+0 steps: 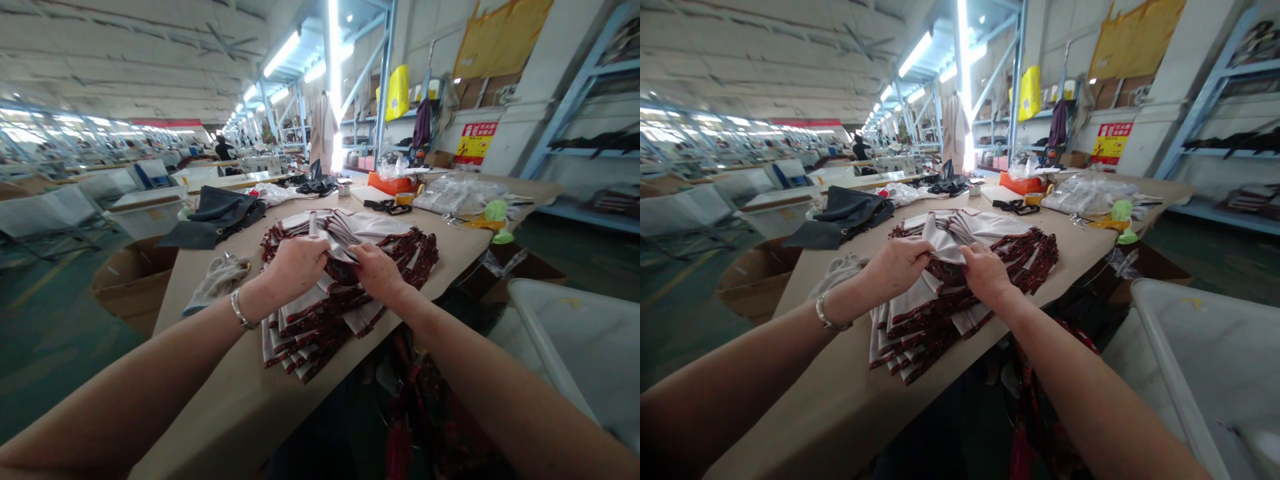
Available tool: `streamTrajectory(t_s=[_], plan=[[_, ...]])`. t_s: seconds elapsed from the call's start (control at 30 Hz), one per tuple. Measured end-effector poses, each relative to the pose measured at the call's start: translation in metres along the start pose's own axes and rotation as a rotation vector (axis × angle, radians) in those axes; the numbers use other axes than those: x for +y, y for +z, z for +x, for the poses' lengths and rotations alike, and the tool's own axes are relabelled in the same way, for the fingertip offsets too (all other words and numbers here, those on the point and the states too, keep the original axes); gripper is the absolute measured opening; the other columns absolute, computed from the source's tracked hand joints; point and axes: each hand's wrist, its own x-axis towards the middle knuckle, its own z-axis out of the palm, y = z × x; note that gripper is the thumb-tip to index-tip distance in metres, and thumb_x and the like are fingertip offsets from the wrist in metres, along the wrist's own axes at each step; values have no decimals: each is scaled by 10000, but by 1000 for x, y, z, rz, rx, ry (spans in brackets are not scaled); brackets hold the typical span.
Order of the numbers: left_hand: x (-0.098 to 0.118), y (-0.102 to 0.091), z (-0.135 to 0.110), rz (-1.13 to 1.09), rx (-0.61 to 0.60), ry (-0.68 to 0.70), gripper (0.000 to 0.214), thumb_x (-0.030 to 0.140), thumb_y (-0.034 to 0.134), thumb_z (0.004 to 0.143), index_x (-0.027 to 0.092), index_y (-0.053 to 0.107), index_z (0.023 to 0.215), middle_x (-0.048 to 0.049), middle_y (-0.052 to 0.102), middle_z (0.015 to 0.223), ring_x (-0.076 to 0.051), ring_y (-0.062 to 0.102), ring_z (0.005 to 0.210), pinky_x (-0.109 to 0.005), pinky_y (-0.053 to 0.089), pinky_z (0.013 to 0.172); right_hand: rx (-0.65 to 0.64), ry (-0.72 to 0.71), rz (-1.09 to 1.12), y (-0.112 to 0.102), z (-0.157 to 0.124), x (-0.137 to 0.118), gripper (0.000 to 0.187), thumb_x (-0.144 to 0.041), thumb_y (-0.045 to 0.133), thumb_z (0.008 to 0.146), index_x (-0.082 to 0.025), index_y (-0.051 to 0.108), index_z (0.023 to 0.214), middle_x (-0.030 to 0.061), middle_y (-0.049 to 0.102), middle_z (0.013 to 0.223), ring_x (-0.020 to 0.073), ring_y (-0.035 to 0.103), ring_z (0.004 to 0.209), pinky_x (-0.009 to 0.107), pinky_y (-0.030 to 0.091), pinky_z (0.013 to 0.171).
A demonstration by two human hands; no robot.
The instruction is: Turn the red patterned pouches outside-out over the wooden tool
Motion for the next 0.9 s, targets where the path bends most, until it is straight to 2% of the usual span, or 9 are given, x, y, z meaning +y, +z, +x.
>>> streamTrajectory(t_s=[0.13, 0.27, 0.33, 0.47, 0.6, 0.67, 0.77, 0.83, 0.9], plan=[[12, 0, -13, 37, 6, 22, 260, 203, 403, 883, 161, 655, 838, -73, 649, 838, -203, 624, 770, -313, 472, 694, -39, 248, 168, -14, 2, 16, 367, -114, 439, 806, -167, 658, 1095, 124, 703, 1004, 265, 653, 915, 346, 479, 804], [23, 7, -35, -148, 185, -161, 170, 141, 479, 795, 169, 626, 875, -64, 633, 873, -187, 606, 756, -301, 477, 666, 328, 124, 382, -41, -29, 6, 418, -101, 405, 779, -164, 625, 1130, 83, 706, 1062, 218, 639, 997, 306, 481, 864], [39, 10, -48, -525, 223, -347, 101, 150, 522, 757, 181, 604, 808, -15, 608, 722, -157, 585, 640, -273, 480, 593, 304, 18, 337, -51, -63, -4, 442, -92, 424, 766, -159, 600, 1166, 92, 691, 1105, 222, 636, 1007, 321, 485, 879], [95, 21, -73, -1573, 153, -713, 131, 277, 653, 737, 186, 582, 800, 9, 625, 685, -132, 597, 564, -232, 501, 480, -65, 115, 271, -46, -148, -16, 394, -93, 395, 816, -152, 636, 1122, 119, 704, 995, 261, 656, 925, 397, 502, 837], [145, 52, -91, -2023, -32, -941, 243, 283, 771, 652, 173, 590, 769, 6, 649, 694, -128, 622, 608, -244, 549, 541, -193, 391, 656, -33, -209, -11, 342, -139, 439, 829, -191, 690, 1056, 93, 695, 999, 249, 643, 962, 387, 489, 872], [159, 72, -97, -1994, -181, -945, 213, 281, 763, 643, 168, 605, 732, 15, 627, 626, -116, 590, 536, -214, 504, 474, -50, 644, 1007, -32, -227, -7, 248, -226, 546, 809, -224, 709, 996, 59, 697, 972, 230, 649, 925, 343, 508, 827], [169, 88, -102, -1822, -598, -788, 160, 265, 714, 654, 156, 606, 608, 22, 561, 494, -84, 492, 412, -180, 389, 385, 217, 1087, 1570, -38, -245, -10, 203, -338, 687, 734, -265, 706, 923, -1, 698, 806, 169, 652, 717, 272, 530, 678], [171, 86, -99, -1807, -851, -664, 178, 275, 676, 670, 157, 592, 565, 14, 554, 471, -77, 464, 388, -181, 354, 378, 134, 1232, 1800, -45, -255, -18, 172, -396, 691, 738, -251, 707, 830, -4, 674, 697, 146, 622, 617, 260, 526, 633], [170, 77, -89, -1913, -921, -637, 191, 281, 680, 655, 156, 578, 551, 11, 556, 483, -69, 458, 400, -175, 346, 392, -90, 1197, 1841, -58, -260, -26, 229, -449, 692, 730, -221, 699, 710, 24, 651, 624, 165, 619, 600, 286, 530, 626]])
